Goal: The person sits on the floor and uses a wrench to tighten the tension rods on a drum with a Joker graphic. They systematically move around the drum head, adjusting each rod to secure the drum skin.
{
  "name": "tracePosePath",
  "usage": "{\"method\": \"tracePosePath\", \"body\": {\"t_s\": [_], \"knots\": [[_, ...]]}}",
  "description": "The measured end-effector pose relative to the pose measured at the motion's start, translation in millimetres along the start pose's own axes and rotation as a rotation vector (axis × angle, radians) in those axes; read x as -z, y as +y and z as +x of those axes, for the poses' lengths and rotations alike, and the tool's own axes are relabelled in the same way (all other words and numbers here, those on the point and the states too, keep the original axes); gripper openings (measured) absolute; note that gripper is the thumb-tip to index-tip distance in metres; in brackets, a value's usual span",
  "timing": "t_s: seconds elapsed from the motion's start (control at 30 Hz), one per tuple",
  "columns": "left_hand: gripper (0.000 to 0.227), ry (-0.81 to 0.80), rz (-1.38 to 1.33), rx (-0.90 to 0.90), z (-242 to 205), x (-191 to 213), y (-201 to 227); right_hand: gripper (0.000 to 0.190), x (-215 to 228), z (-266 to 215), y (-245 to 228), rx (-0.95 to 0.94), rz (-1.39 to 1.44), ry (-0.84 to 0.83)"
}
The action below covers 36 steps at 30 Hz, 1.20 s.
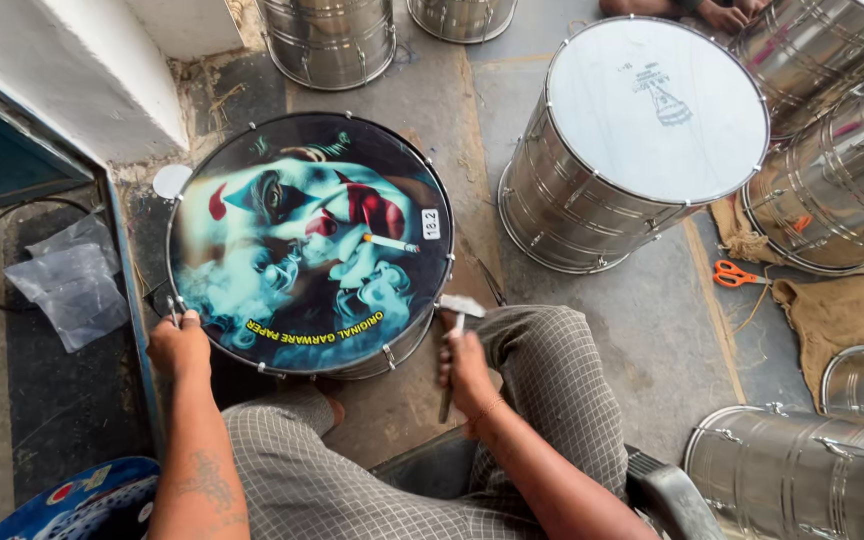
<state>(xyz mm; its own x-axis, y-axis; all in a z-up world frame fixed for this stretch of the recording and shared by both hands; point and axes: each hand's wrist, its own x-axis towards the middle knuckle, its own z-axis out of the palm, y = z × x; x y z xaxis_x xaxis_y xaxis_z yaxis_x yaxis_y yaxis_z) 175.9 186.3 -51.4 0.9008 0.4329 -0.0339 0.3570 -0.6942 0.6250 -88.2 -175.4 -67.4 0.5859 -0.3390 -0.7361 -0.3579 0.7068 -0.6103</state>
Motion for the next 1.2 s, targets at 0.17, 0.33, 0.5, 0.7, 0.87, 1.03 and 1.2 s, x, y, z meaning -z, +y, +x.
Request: {"method": "tracePosePath", "body": {"t_s": [0.17,0.33,0.5,0.7,0.87,1.03,1.2], "knots": [[0.023,-0.019,0.007,-0.021,-4,4,3,0.019,-1,-5,12,0.141,0.244,-0.014],[0.024,-0.031,-0.044,0.01,0,-4,-1,0.022,-5,-13,19,0.014,0.176,-0.093],[0.029,-0.068,-0.015,0.0,-1,-26,-26,0.023,-9,72,-2,0.1,0.258,-0.142],[0.03,-0.746,-0.014,0.13,-25,-21,-44,0.026,6,159,-77,0.248,-0.013,-0.059],[0.05,-0.049,0.322,-0.164,-15,20,14,0.023,20,134,-68,0.212,0.222,-0.044],[0.042,-0.068,0.328,-0.016,-3,-2,25,0.015,33,127,-48,0.227,0.503,0.103],[0.039,-0.088,0.322,-0.052,7,-16,2,0.016,32,106,-49,0.156,0.154,-0.048]]}}
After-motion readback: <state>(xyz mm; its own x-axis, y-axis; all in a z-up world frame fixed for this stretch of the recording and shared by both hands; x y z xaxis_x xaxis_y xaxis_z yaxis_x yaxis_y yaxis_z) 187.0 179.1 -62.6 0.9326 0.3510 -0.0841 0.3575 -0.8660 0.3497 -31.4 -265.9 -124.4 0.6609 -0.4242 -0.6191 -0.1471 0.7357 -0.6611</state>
